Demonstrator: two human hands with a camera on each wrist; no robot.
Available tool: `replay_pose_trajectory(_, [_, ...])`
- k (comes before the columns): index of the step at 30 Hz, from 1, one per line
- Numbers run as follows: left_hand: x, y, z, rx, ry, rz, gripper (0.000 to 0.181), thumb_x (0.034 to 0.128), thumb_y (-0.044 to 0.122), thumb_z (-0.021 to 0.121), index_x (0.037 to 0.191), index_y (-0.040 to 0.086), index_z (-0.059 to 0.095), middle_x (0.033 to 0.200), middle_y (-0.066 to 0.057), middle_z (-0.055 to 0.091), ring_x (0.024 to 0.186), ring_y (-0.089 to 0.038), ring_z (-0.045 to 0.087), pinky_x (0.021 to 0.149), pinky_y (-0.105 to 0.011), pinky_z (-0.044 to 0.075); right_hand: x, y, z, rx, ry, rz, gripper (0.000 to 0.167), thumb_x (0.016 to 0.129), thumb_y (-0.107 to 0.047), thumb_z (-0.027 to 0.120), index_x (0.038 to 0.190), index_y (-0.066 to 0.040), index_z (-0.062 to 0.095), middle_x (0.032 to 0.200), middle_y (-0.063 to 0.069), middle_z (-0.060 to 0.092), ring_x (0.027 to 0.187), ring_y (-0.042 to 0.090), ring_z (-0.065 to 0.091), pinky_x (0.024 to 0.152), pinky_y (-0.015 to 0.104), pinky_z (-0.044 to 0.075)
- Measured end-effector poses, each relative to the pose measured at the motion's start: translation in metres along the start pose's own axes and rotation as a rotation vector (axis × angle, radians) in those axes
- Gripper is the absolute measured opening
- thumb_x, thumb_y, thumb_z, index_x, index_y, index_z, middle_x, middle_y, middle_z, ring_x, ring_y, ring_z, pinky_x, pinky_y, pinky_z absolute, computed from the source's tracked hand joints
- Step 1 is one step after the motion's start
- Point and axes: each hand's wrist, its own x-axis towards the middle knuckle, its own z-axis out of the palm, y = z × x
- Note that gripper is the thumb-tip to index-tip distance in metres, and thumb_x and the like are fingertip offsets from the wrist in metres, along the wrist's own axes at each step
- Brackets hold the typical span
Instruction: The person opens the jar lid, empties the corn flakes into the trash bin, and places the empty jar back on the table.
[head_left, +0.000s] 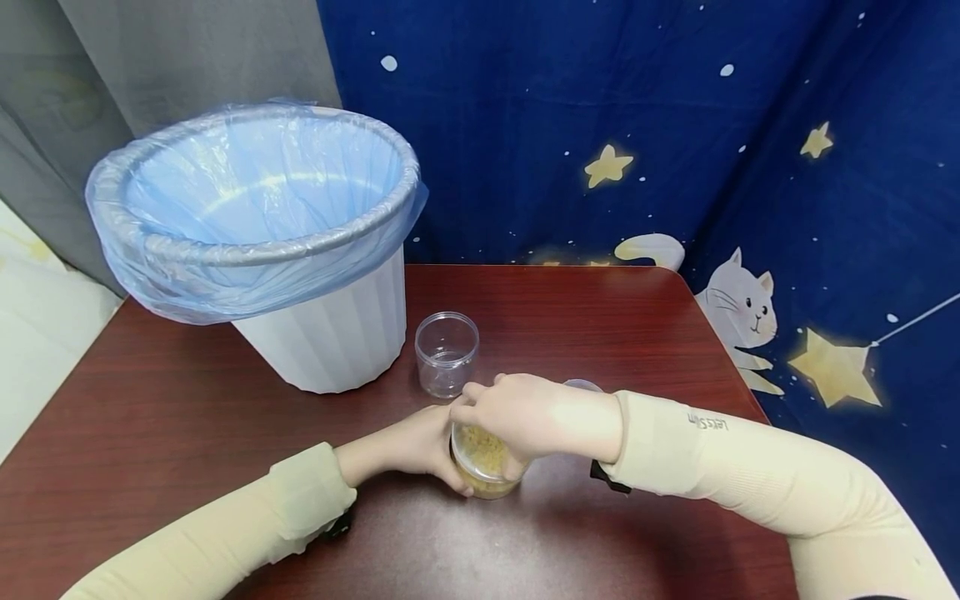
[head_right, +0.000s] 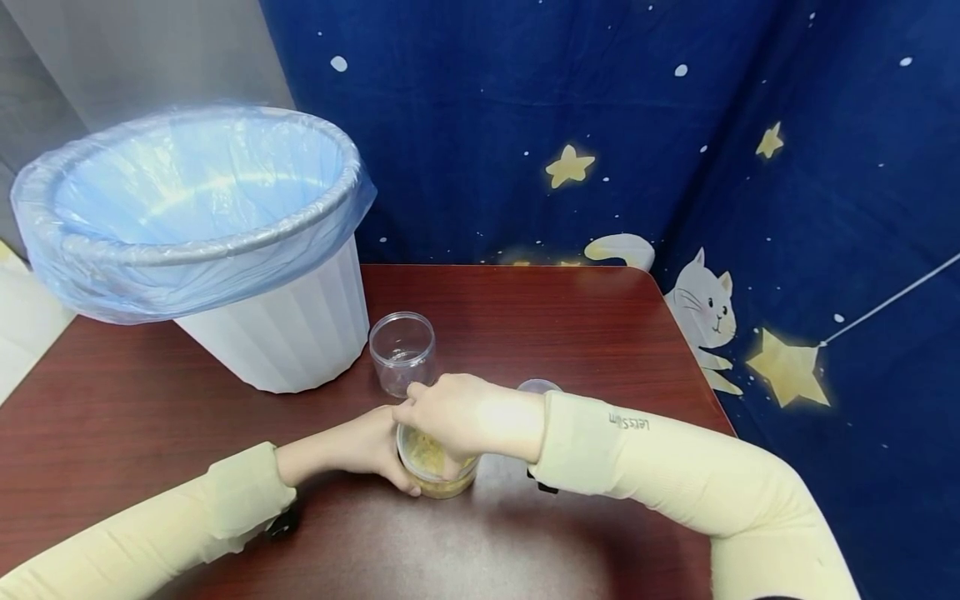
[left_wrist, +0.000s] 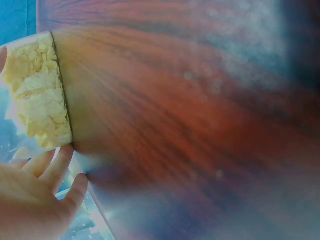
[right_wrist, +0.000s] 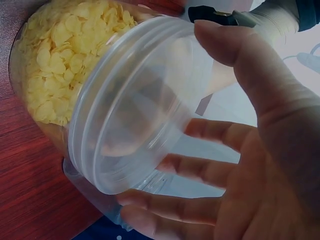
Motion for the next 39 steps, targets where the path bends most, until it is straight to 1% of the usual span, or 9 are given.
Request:
replay_pose_trajectory(5, [-0.0002, 0.0007, 0.0002, 0.01, -0.003, -0.009, 0.1, 0.0516, 0.032, 0.094, 0.133, 0.009, 0.04, 0.122, -0.001, 0.058, 0.109, -0.012, 0.054, 0.096, -0.031, 0.042, -0.0015, -0.0005, 0.0007, -0.05, 0.014, -0.051, 0.074, 0.056, -0.046, 0.087, 0.118, -0.023, 0.054, 0.113, -0.001, 0.054, 0.08, 0.022, 0.056, 0.066, 0.032, 0.052])
replay_pose_trajectory(9, [-0.0001, 0.0006, 0.0008, 0.024, 0.001, -0.004, 0.098, 0.051, 0.031, 0.094, 0.131, 0.01, 0.041, 0.12, -0.001, 0.059, 0.108, -0.012, 0.055, 0.096, -0.03, 0.042, -0.002, -0.0002, 0.0008, -0.07, -0.003, -0.069, 0.079, 0.056, -0.044, 0.087, 0.125, -0.025, 0.053, 0.118, -0.002, 0.053, 0.085, 0.022, 0.055, 0.068, 0.032, 0.052])
replay_pose_trajectory(12, [0.0003, -0.0002, 0.0014, 0.031, 0.002, -0.002, 0.096, 0.0509, 0.031, 0.094, 0.129, 0.011, 0.043, 0.118, 0.0, 0.059, 0.107, -0.011, 0.055, 0.096, -0.03, 0.042, -0.0034, 0.0003, 0.0003, -0.068, -0.019, -0.079, 0.085, 0.054, -0.04, 0.089, 0.13, -0.027, 0.052, 0.122, -0.003, 0.052, 0.089, 0.022, 0.055, 0.071, 0.033, 0.052])
replay_pose_trajectory(19, [0.0011, -0.002, 0.0016, 0.032, -0.005, -0.002, 0.089, 0.0519, 0.033, 0.094, 0.126, 0.01, 0.049, 0.116, 0.004, 0.059, 0.107, -0.01, 0.055, 0.095, -0.03, 0.042, -0.006, 0.0014, 0.0001, -0.05, -0.031, -0.089, 0.089, 0.053, -0.036, 0.09, 0.132, -0.028, 0.051, 0.129, -0.004, 0.049, 0.094, 0.022, 0.054, 0.073, 0.034, 0.052])
replay_pose_trajectory(25, [0.0005, -0.0017, 0.0003, 0.044, -0.006, 0.005, 0.093, 0.053, 0.035, 0.093, 0.13, 0.009, 0.048, 0.122, 0.002, 0.057, 0.11, -0.011, 0.053, 0.097, -0.031, 0.041, -0.0054, 0.0025, -0.0028, -0.02, -0.046, -0.08, 0.089, 0.056, -0.036, 0.09, 0.134, -0.03, 0.049, 0.13, -0.005, 0.049, 0.097, 0.021, 0.054, 0.07, 0.038, 0.049])
replay_pose_trajectory(27, [0.0004, -0.0027, -0.0002, 0.042, -0.008, 0.009, 0.094, 0.0535, 0.036, 0.093, 0.131, 0.009, 0.047, 0.123, 0.002, 0.056, 0.111, -0.011, 0.052, 0.097, -0.032, 0.041, -0.0042, 0.0027, -0.0035, -0.011, -0.049, -0.071, 0.087, 0.058, -0.039, 0.089, 0.135, -0.03, 0.049, 0.129, -0.005, 0.049, 0.098, 0.022, 0.054, 0.07, 0.039, 0.049])
replay_pose_trajectory(31, [0.0012, -0.0047, -0.0003, 0.03, -0.003, 0.015, 0.092, 0.0528, 0.034, 0.093, 0.129, 0.009, 0.048, 0.119, 0.003, 0.058, 0.108, -0.01, 0.053, 0.096, -0.03, 0.041, -0.0023, 0.002, -0.004, 0.01, -0.044, -0.018, 0.087, 0.06, -0.049, 0.085, 0.135, -0.026, 0.048, 0.128, 0.001, 0.049, 0.096, 0.023, 0.054, 0.069, 0.041, 0.048])
replay_pose_trajectory(35, [0.0024, -0.0053, 0.0001, 0.057, -0.003, 0.013, 0.089, 0.0513, 0.034, 0.093, 0.124, 0.007, 0.051, 0.112, 0.003, 0.061, 0.104, -0.008, 0.056, 0.093, -0.028, 0.043, -0.0001, 0.0011, -0.0043, 0.051, -0.058, 0.099, 0.091, 0.059, -0.06, 0.081, 0.133, -0.021, 0.047, 0.114, 0.004, 0.052, 0.088, 0.024, 0.058, 0.067, 0.04, 0.05])
replay_pose_trajectory(39, [0.0024, -0.0041, 0.0002, 0.054, -0.008, 0.01, 0.094, 0.0509, 0.033, 0.093, 0.128, 0.009, 0.044, 0.113, 0.003, 0.062, 0.104, -0.008, 0.056, 0.093, -0.028, 0.044, 0.0017, 0.0006, -0.0029, 0.125, -0.084, 0.2, 0.094, 0.056, -0.065, 0.081, 0.127, -0.016, 0.046, 0.098, 0.005, 0.05, 0.076, 0.024, 0.06, 0.065, 0.038, 0.053])
